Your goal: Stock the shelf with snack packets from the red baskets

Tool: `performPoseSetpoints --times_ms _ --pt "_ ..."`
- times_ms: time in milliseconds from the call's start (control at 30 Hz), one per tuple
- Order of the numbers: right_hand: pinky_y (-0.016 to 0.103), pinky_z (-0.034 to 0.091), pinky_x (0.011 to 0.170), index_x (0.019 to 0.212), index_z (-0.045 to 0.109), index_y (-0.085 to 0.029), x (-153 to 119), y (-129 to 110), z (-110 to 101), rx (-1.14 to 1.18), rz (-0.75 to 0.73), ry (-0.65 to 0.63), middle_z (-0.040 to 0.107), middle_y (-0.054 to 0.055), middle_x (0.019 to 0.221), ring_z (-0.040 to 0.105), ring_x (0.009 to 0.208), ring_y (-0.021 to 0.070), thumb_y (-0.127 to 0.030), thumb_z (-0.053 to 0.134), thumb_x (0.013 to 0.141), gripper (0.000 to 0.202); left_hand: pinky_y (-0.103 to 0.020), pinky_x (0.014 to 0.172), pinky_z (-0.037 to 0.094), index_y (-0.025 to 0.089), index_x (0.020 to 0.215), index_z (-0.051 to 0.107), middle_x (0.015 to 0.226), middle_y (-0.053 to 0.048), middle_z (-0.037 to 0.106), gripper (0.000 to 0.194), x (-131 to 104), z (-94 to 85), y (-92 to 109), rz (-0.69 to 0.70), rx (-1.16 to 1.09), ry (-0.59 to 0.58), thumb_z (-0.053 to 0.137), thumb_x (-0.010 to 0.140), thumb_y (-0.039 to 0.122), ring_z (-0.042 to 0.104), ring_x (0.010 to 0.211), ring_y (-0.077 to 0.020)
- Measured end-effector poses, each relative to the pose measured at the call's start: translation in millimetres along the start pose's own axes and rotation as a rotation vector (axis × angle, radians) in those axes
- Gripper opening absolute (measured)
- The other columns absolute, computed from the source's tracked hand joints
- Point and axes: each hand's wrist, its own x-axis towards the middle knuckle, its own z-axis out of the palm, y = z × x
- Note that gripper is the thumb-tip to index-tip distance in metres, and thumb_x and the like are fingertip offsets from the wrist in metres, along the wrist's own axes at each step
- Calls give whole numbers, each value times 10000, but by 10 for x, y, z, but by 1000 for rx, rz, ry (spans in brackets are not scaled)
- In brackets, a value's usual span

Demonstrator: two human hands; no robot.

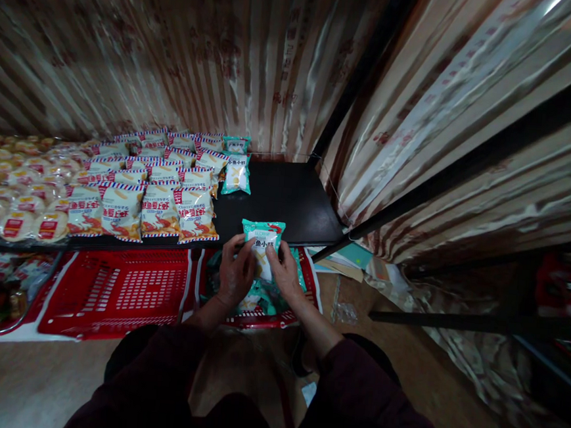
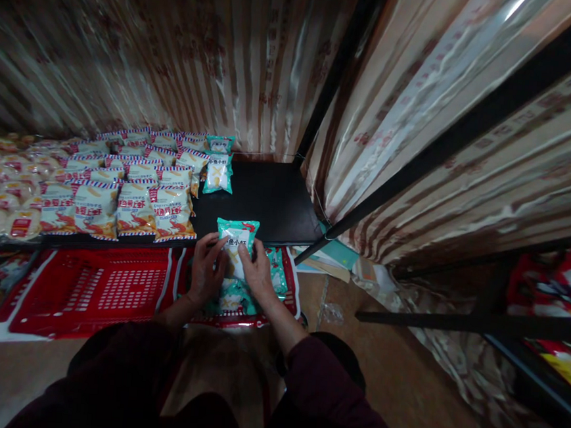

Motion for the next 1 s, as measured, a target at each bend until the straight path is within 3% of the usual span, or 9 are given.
performPoseSetpoints --times_ms 133,333,467,667,1000 --pt "324 494 785 1063 551 -201 -5 -15 -31 101 -29 -57 672 57 991 612 893 210 -500 540 821 385 -367 945 463 199 1209 568 1143 -114 573 328 20 8 -18 -28 -20 -5 401 927 213 539 1076 -189" --pt "355 462 894 1120 580 -207 9 -5 -67 168 -61 -58 640 65 1122 584 1030 227 -530 493 850 430 -382 1023 417 186 1233 538 1227 -114 589 361 5 5 -43 -163 -215 -21 349 951 307 539 1155 -189" --pt "330 488 829 1174 581 -216 -3 -2 -69 253 -65 -117 637 67 1121 598 966 205 -506 443 889 429 -379 1038 396 162 1286 495 1289 -123 565 426 -28 -17 -7 -289 -373 -74 354 946 376 520 1196 -209" --pt "318 507 775 1202 595 -215 -12 -35 -91 157 -137 -125 623 74 1117 591 943 200 -511 411 898 462 -383 1066 360 162 1303 493 1330 -115 545 489 -20 -49 32 -385 -545 -89 361 931 449 489 1241 -232" --pt "370 456 925 1223 598 -242 -7 -74 -107 28 -298 -127 574 79 1203 550 1097 221 -448 382 933 417 -387 1097 316 192 1333 460 1346 -99 527 557 23 -72 87 -484 -723 -109 407 890 527 432 1294 -239"
